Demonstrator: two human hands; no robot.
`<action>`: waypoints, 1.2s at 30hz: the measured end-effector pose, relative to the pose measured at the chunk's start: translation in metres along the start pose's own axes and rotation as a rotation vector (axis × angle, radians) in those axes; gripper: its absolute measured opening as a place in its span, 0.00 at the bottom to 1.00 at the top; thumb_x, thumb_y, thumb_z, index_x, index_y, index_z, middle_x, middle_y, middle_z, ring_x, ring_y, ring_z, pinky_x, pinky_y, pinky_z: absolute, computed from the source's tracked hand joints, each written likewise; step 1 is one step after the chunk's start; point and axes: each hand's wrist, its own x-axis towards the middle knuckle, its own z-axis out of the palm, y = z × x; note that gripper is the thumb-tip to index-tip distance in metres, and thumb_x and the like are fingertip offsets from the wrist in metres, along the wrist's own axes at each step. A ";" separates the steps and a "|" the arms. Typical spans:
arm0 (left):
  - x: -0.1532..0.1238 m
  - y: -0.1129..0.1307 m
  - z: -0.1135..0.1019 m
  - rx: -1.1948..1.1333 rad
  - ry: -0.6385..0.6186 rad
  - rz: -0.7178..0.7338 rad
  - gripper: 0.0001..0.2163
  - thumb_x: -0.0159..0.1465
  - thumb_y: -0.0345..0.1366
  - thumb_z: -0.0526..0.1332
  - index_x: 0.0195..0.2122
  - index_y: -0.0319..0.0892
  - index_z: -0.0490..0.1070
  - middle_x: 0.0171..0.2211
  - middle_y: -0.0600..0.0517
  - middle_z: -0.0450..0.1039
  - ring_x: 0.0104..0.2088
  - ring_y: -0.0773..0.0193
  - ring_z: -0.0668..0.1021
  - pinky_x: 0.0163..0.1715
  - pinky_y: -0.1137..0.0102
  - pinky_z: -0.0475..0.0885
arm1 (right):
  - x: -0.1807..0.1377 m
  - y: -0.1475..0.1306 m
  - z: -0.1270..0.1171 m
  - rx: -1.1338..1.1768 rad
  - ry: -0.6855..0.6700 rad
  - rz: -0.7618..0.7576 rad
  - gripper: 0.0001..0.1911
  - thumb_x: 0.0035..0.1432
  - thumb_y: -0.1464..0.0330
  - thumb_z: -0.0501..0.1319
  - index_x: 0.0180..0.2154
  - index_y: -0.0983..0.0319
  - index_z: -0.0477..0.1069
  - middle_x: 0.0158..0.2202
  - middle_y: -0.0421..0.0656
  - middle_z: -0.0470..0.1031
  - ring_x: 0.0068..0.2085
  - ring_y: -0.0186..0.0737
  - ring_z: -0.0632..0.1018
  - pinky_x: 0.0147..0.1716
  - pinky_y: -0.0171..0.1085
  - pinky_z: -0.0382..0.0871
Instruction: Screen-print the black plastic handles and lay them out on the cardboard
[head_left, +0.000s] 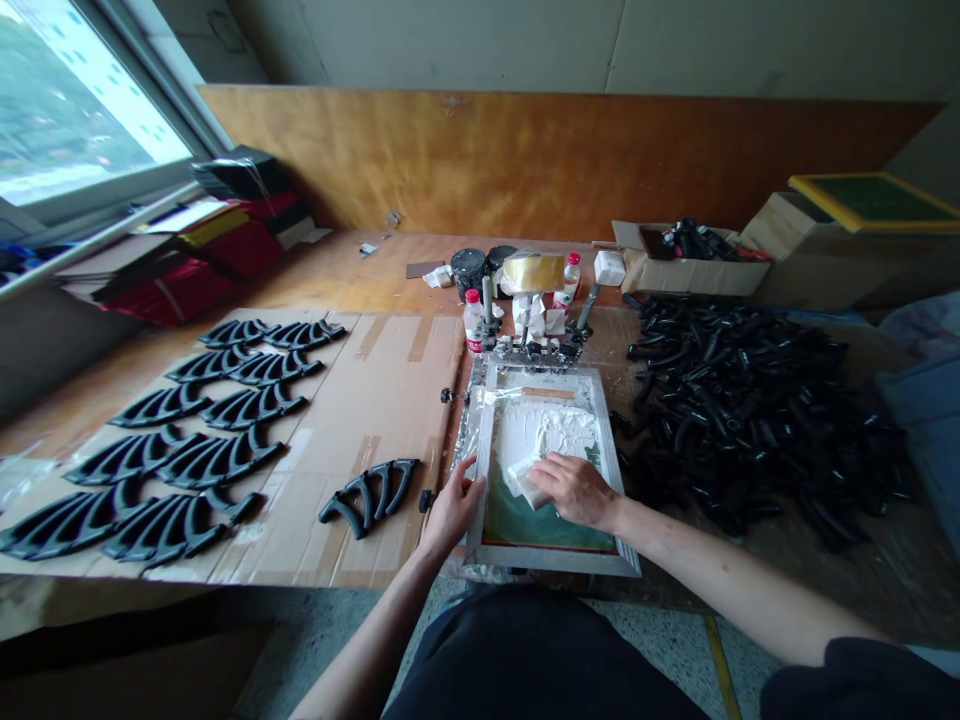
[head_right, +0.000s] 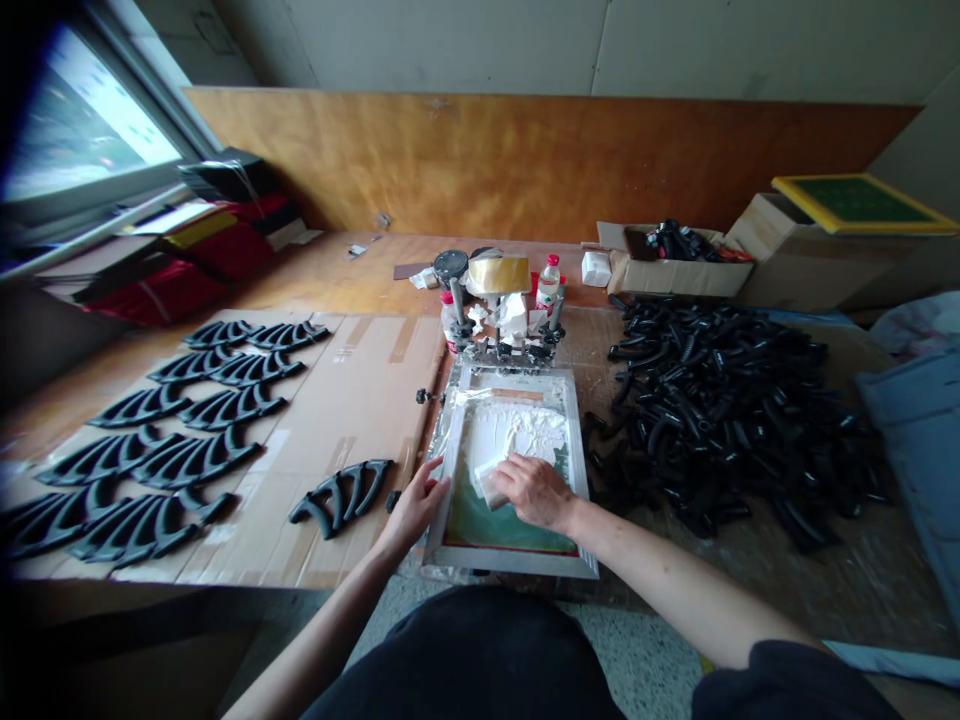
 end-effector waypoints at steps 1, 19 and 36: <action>-0.001 0.001 0.000 -0.005 0.002 -0.004 0.26 0.62 0.50 0.54 0.59 0.47 0.63 0.28 0.54 0.70 0.27 0.65 0.72 0.24 0.74 0.63 | -0.001 -0.001 -0.001 0.029 -0.008 -0.006 0.10 0.55 0.78 0.58 0.38 0.62 0.72 0.36 0.44 0.75 0.39 0.42 0.73 0.36 0.36 0.64; 0.009 0.156 -0.052 -0.668 0.055 0.326 0.24 0.64 0.56 0.51 0.51 0.43 0.68 0.39 0.49 0.74 0.36 0.63 0.76 0.32 0.71 0.72 | -0.035 0.120 -0.038 0.178 0.258 0.692 0.22 0.67 0.62 0.47 0.37 0.70 0.74 0.30 0.45 0.76 0.32 0.34 0.76 0.32 0.31 0.71; -0.046 0.011 -0.004 -0.838 0.160 -0.382 0.19 0.61 0.53 0.58 0.42 0.41 0.66 0.41 0.45 0.77 0.33 0.62 0.80 0.29 0.70 0.74 | -0.006 0.007 0.018 0.143 0.207 0.429 0.12 0.67 0.67 0.50 0.36 0.59 0.71 0.38 0.44 0.75 0.41 0.41 0.74 0.42 0.39 0.67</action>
